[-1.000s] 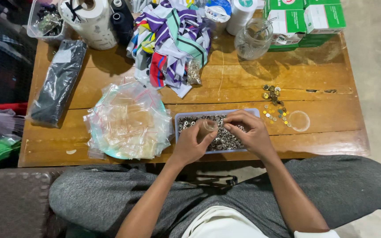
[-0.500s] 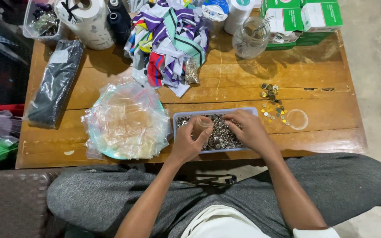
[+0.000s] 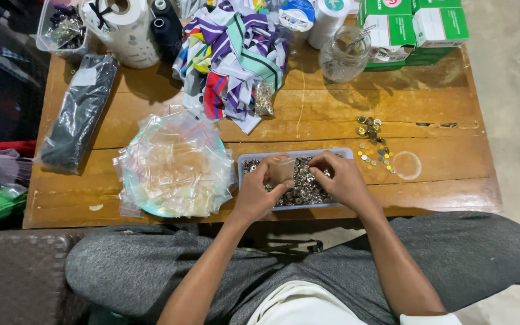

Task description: Sorting and inspecting small metal eyelets in a plastic container on a wooden workspace

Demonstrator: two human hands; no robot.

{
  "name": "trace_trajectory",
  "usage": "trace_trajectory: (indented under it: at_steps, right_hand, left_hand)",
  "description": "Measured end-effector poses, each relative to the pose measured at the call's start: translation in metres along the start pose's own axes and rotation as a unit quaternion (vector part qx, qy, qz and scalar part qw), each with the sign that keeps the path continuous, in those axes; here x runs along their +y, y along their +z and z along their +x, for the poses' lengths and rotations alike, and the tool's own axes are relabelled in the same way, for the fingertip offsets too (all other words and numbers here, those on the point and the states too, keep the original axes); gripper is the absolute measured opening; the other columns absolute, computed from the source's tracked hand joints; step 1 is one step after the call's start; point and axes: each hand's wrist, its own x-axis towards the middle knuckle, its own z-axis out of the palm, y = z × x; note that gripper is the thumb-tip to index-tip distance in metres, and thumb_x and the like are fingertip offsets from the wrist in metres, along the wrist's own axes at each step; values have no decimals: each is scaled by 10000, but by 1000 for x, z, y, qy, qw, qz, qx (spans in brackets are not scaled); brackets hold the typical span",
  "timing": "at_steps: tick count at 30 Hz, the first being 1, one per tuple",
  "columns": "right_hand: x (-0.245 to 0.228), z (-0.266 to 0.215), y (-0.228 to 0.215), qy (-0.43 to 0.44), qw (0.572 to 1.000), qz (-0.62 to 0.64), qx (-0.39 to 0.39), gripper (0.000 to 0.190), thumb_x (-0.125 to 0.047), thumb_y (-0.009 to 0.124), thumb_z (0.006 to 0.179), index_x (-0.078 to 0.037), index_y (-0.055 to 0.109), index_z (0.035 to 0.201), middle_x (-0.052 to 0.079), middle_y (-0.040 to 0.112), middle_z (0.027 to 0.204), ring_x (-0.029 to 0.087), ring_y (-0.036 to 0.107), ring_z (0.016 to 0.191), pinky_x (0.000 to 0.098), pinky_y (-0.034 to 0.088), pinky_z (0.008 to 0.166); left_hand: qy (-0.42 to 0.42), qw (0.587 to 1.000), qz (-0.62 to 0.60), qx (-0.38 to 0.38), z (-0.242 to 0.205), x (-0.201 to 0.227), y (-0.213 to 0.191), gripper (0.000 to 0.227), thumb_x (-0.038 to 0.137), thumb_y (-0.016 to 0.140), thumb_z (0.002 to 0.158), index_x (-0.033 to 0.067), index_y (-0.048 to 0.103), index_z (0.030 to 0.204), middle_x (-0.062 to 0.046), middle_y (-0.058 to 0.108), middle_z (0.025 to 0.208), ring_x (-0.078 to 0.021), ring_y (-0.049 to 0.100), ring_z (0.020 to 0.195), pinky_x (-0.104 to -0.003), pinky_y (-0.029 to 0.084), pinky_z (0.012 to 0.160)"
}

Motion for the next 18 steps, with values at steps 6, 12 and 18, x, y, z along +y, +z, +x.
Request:
trace_trajectory:
  at_steps: [6, 12, 18]
  right_hand:
    - [-27, 1, -13, 8, 998, 54, -4, 196, -150, 770, 866, -197, 750, 1056, 39, 803, 923, 272, 762, 925, 415, 582, 848]
    - [-36, 2, -17, 0, 995, 102, -20, 231, -46, 725, 862, -167, 800, 1045, 93, 797, 954, 314, 747, 950, 429, 573, 860]
    - [-44, 0, -24, 32, 973, 226, -41, 224, -35, 743, 868, -94, 805, 1075, 130, 790, 991, 247, 714, 934, 404, 562, 869]
  left_hand:
    - [-10, 1000, 6, 18, -3, -17, 6, 364, 227, 934, 626, 75, 670, 824, -99, 667, 577, -129, 585, 559, -296, 502, 532]
    - [-16, 1000, 10, 6, 0, -15, 3, 413, 224, 930, 679, 50, 720, 989, -168, 760, 757, -281, 751, 707, -379, 595, 586]
    - [-27, 999, -21, -40, -2, -26, 0, 616, 303, 907, 726, 159, 659, 1271, -147, 782, 981, -287, 764, 920, -389, 633, 748]
